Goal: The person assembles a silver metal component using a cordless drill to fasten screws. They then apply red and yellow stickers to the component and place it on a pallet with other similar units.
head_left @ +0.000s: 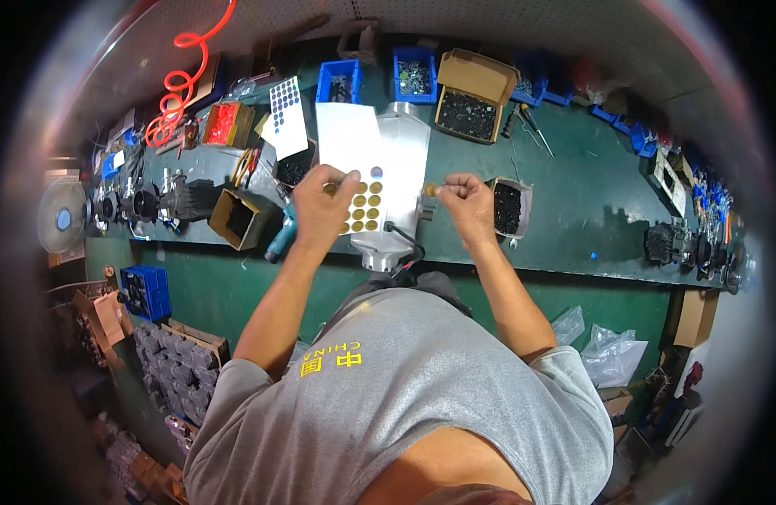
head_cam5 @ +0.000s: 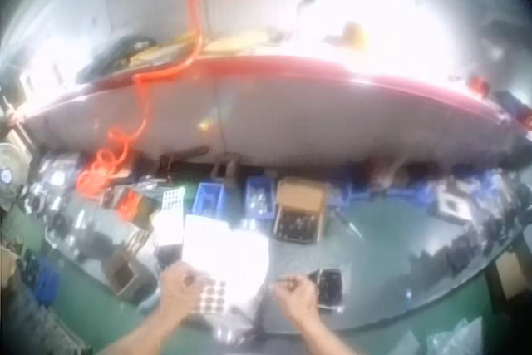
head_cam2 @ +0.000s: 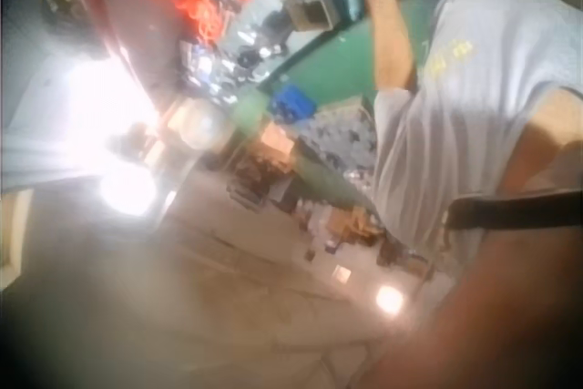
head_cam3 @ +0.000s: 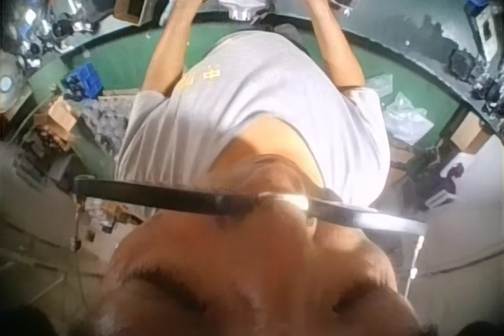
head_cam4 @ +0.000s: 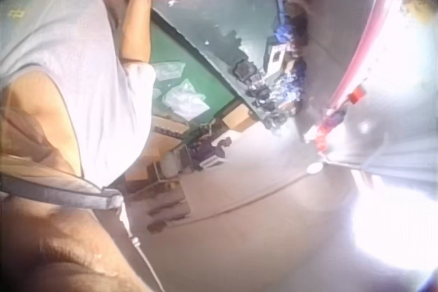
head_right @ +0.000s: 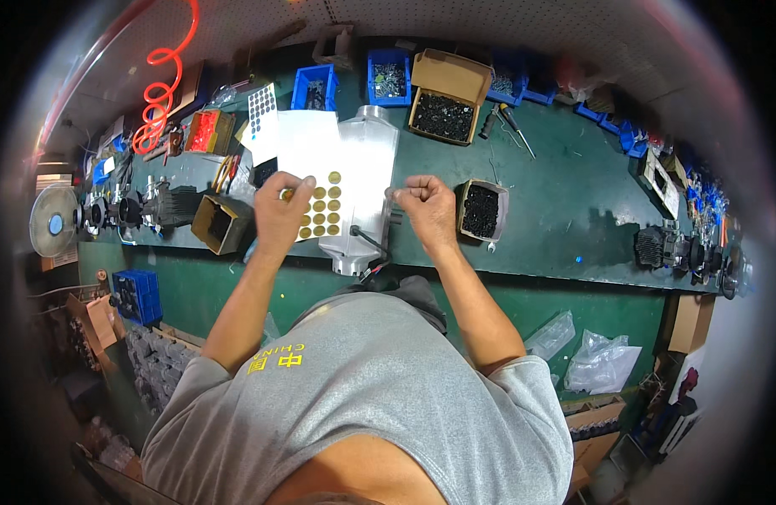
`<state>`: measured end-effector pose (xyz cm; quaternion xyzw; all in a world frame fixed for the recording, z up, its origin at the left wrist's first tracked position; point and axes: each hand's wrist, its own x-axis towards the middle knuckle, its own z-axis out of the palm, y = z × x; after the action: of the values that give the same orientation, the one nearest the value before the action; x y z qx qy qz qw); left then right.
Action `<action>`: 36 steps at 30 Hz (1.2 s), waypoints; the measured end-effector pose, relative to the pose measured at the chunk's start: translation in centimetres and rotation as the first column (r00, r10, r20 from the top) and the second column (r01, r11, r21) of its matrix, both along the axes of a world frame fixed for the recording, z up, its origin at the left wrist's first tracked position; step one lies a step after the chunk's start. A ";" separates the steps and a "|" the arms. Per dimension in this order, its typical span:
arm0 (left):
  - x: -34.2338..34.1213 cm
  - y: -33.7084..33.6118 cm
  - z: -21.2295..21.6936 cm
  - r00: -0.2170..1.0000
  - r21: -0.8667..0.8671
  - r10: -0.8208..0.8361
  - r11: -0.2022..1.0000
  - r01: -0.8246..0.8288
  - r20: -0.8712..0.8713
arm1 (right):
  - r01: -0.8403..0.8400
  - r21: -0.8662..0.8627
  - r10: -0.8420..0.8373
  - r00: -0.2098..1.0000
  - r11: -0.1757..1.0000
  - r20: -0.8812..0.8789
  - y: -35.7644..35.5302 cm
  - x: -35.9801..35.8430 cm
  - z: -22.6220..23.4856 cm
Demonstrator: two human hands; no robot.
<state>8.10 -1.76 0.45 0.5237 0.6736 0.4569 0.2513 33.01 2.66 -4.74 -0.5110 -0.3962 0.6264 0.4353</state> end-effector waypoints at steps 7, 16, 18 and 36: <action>-5.4 -5.5 -1.3 0.984 -0.084 0.168 0.983 -0.163 0.058 | -0.109 -0.030 0.113 0.971 0.994 0.210 -1.3 -3.9 -4.7; -7.7 -7.6 -3.8 0.984 -0.121 0.158 0.982 -0.147 0.082 | -0.117 -0.018 0.115 0.914 0.993 0.388 -1.8 -5.9 -6.1; -8.1 -7.5 -3.9 0.989 -0.104 0.135 0.986 -0.128 0.067 | -0.095 0.010 0.082 0.906 0.995 0.415 -1.8 -6.0 -6.2; -9.5 -6.6 -3.2 0.988 -0.077 0.095 0.993 -0.086 0.119 | -0.091 0.062 0.030 0.768 0.994 0.639 -2.2 -7.3 -4.9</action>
<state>-1.41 -8.33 -2.71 0.4544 0.6958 0.4747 0.2898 25.75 0.44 -9.67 -0.6599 -0.5642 0.4115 0.2773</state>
